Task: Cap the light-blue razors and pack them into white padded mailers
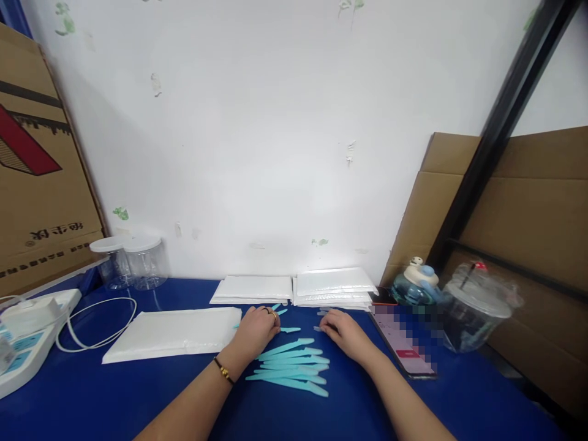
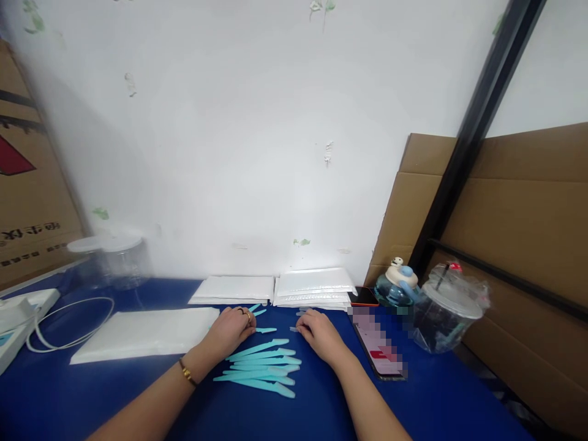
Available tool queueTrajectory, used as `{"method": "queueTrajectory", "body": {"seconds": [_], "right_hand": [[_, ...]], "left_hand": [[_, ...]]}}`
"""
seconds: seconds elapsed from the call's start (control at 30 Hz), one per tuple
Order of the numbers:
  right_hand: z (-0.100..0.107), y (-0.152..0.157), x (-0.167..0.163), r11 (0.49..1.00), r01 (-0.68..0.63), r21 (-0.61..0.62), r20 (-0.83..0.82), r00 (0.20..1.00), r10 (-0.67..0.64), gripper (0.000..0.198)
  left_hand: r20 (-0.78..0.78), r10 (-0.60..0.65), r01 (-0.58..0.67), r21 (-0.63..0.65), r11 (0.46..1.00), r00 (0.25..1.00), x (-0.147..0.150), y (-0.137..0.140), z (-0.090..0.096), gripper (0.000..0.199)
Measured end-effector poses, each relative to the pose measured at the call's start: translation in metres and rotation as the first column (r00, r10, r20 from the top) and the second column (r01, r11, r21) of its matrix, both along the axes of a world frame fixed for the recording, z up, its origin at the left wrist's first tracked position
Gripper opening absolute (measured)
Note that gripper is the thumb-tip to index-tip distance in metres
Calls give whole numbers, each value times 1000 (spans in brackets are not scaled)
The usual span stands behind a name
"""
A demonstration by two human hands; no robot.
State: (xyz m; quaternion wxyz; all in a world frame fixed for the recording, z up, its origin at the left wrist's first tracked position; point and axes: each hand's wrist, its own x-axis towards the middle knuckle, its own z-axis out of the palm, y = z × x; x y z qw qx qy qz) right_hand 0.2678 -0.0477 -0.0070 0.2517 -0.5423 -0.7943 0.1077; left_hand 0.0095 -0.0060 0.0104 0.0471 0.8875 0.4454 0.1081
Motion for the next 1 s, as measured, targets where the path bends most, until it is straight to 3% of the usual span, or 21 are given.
{"method": "queueTrajectory", "body": {"seconds": [0.13, 0.5, 0.63, 0.73, 0.8, 0.9, 1.0], "right_hand": [[0, -2, -14, 999, -32, -4, 5, 999, 32, 17], [2, -4, -23, 1000, -28, -12, 12, 1000, 28, 15], [5, -9, -32, 996, -89, -31, -17, 996, 89, 16], [5, -7, -25, 993, -112, -41, -51, 993, 110, 18], [3, -4, -13, 999, -31, -15, -73, 997, 29, 20], [-2, 3, 8, 988, 141, 62, -76, 988, -137, 23], [-8, 8, 17, 981, 170, 91, -13, 985, -170, 25]], "left_hand": [[-3, -46, 46, 23, 999, 999, 7, -3, -5, 26], [-70, -124, 132, 121, 984, 990, 15, -10, -4, 20], [-116, -146, 161, 135, 978, 982, 25, -17, -5, 17], [-62, -166, 172, 105, 980, 984, 24, -17, -5, 15], [13, -124, 123, 88, 988, 992, 15, -12, -4, 13], [67, 33, -39, 88, 995, 997, -3, -2, 0, 17], [25, 150, -151, 50, 987, 988, -14, 4, 4, 19]]}}
